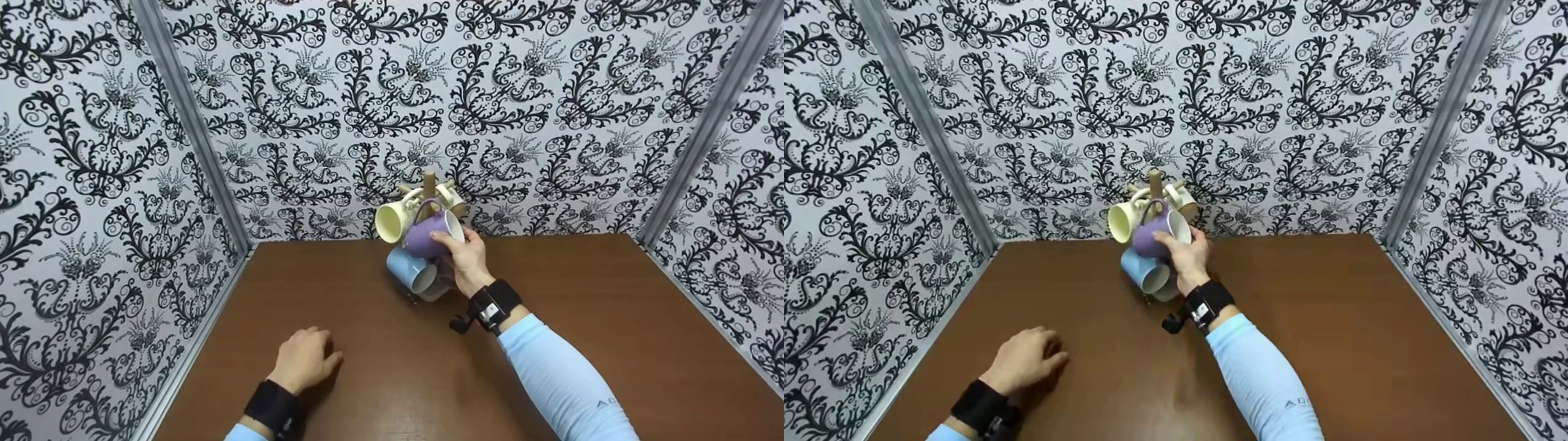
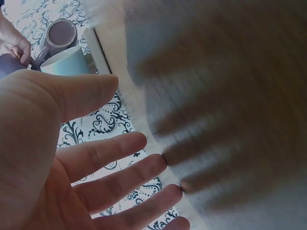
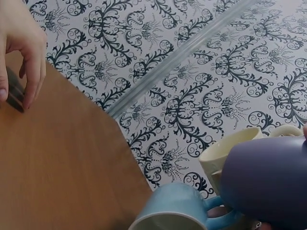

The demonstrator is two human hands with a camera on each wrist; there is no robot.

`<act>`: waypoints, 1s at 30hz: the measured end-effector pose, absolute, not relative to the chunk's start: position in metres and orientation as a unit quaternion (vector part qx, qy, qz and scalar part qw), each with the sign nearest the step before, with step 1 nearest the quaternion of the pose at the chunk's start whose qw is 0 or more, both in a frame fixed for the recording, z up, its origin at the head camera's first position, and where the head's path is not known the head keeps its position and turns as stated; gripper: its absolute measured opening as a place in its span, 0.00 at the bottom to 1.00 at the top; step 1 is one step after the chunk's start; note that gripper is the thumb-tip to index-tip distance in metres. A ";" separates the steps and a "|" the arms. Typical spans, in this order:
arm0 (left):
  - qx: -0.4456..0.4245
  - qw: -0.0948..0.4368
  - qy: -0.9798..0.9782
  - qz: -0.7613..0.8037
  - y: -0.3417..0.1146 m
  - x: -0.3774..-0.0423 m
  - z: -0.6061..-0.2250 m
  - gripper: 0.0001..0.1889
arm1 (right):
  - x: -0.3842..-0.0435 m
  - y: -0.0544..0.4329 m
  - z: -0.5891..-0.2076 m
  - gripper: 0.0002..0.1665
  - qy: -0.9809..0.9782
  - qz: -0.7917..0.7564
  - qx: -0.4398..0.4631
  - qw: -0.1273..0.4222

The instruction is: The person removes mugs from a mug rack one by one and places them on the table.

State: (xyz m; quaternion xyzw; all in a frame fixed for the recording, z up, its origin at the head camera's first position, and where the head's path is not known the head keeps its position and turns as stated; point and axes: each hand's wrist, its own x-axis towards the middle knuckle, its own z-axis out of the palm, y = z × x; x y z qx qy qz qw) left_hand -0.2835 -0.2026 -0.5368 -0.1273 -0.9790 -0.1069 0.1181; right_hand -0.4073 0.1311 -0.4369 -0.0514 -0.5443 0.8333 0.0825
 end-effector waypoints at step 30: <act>-0.153 0.130 -0.973 -0.117 -0.200 -0.289 -0.535 0.16 | -0.416 0.133 -0.412 0.13 -0.451 0.880 -0.061 0.137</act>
